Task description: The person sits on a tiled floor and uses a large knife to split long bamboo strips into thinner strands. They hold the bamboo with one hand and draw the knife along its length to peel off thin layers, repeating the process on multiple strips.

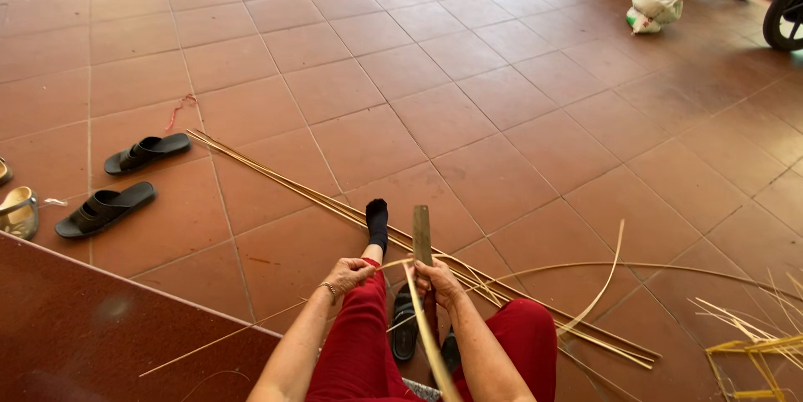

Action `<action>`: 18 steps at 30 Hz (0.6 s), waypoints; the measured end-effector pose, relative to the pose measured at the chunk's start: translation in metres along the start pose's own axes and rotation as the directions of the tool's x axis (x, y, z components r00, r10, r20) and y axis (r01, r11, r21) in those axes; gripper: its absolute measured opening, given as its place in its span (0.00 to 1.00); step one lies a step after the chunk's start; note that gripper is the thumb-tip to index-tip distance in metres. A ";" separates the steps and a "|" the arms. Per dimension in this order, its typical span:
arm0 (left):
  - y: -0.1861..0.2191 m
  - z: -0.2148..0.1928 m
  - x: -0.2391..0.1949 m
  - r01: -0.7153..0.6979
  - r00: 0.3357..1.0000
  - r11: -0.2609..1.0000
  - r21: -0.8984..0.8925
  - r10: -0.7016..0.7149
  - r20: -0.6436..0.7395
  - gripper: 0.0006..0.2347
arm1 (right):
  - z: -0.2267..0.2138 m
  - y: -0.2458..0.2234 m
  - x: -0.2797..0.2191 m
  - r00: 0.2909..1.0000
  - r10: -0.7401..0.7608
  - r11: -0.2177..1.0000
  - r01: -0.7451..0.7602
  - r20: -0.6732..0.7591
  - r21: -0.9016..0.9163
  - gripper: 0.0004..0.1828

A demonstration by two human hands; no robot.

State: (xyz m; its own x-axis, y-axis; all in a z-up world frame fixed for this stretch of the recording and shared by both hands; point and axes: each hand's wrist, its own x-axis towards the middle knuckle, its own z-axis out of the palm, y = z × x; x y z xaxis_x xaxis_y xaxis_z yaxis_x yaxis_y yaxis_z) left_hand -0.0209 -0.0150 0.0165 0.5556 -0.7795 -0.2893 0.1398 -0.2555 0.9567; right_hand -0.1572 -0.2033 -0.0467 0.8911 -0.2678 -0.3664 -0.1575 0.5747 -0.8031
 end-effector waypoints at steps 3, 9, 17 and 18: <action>0.001 -0.001 -0.003 0.054 0.998 0.998 -0.013 -0.054 -0.031 0.09 | -0.006 0.019 0.012 0.998 0.008 1.000 -0.010 0.067 0.029 0.15; -0.043 0.004 0.024 -0.364 0.925 0.923 0.122 0.374 -0.074 0.07 | 0.022 0.023 -0.003 0.998 -0.061 0.985 0.063 0.017 -0.161 0.18; -0.009 0.007 -0.018 -0.444 0.885 0.868 0.222 0.464 -0.044 0.06 | 0.064 -0.034 -0.083 0.972 -0.157 0.980 0.175 0.177 -0.092 0.17; 0.002 0.007 -0.033 -0.447 0.883 0.857 0.256 0.468 -0.027 0.05 | 0.071 -0.038 -0.093 0.971 -0.152 0.983 0.168 0.186 -0.075 0.17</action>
State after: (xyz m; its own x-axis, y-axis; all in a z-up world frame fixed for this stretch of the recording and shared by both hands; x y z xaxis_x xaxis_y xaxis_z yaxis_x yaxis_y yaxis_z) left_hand -0.0449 0.0060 0.0281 0.5783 -0.7927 0.1931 -0.3378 -0.0171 0.9411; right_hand -0.2038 -0.1449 0.0513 0.9680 -0.2039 -0.1462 -0.0365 0.4620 -0.8861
